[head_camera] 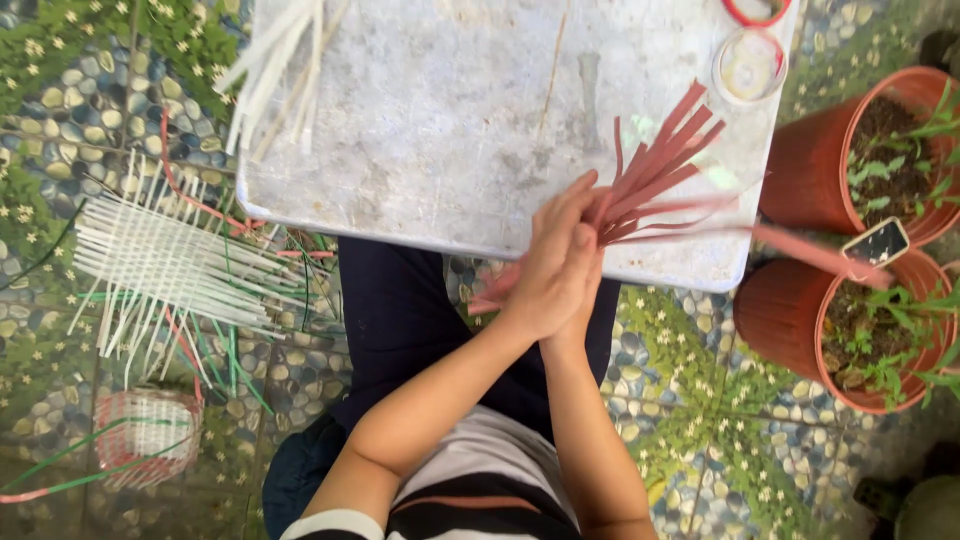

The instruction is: Sorting and aligning thin plastic strips on a work surface in preparation for a task like weaving.

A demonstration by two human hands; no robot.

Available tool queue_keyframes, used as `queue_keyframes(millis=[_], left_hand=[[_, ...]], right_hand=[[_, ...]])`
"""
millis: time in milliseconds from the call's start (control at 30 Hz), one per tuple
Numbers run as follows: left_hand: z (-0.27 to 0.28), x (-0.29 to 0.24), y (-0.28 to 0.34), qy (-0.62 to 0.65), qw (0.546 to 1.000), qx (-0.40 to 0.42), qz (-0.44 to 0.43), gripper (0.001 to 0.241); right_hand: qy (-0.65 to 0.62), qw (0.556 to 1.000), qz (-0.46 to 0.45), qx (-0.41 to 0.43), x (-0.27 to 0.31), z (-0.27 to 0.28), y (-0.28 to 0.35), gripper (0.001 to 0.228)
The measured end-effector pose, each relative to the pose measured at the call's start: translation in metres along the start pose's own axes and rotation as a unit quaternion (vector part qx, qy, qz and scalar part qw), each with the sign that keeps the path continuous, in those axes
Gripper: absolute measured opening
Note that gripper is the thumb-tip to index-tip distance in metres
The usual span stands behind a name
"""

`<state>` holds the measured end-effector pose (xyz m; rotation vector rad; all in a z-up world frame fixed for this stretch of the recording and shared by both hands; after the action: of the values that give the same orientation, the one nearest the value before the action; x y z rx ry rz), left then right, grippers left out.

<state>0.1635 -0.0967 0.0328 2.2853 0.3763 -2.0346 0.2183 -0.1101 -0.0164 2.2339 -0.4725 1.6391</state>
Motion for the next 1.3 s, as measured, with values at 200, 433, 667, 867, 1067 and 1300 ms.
queue_keyframes(millis=[200,433,667,867,1067,1300], left_hand=[[0.009,-0.034,-0.002,0.095,0.994,0.059,-0.021,0.065],[0.033,-0.068,0.005,0.1,0.992,0.077,-0.022,0.056],[0.045,-0.005,0.021,0.228,0.965,-0.116,0.054,0.057],[0.004,0.008,0.043,0.458,0.841,-0.156,0.243,0.057],[0.009,0.018,0.039,0.439,0.854,-0.173,0.22,0.058],[-0.007,-0.003,0.045,0.426,0.84,-0.227,0.25,0.05]], right_hand=[[0.038,0.998,0.049,-0.031,0.019,-0.004,-0.005,0.038],[-0.087,0.992,-0.01,-0.086,0.011,0.039,-0.047,0.021],[-0.193,0.975,0.103,0.031,0.117,0.029,-0.043,0.02],[-0.155,0.987,0.036,-0.027,0.075,0.005,-0.019,0.011],[-0.161,0.986,0.046,-0.008,0.093,0.012,-0.03,0.016],[-0.165,0.983,0.065,-0.045,0.041,-0.006,-0.01,0.014]])
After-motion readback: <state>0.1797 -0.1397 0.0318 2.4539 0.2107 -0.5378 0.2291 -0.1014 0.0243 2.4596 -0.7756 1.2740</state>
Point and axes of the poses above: each hand's wrist, its own y-axis away from the middle knuckle, its own z-axis out of the back of the hand, x = y × z, the point moved 2 cm from there along -y, towards the middle knuckle, and after that the axes turned 13 degrees about -x, right-handed, at the moved point
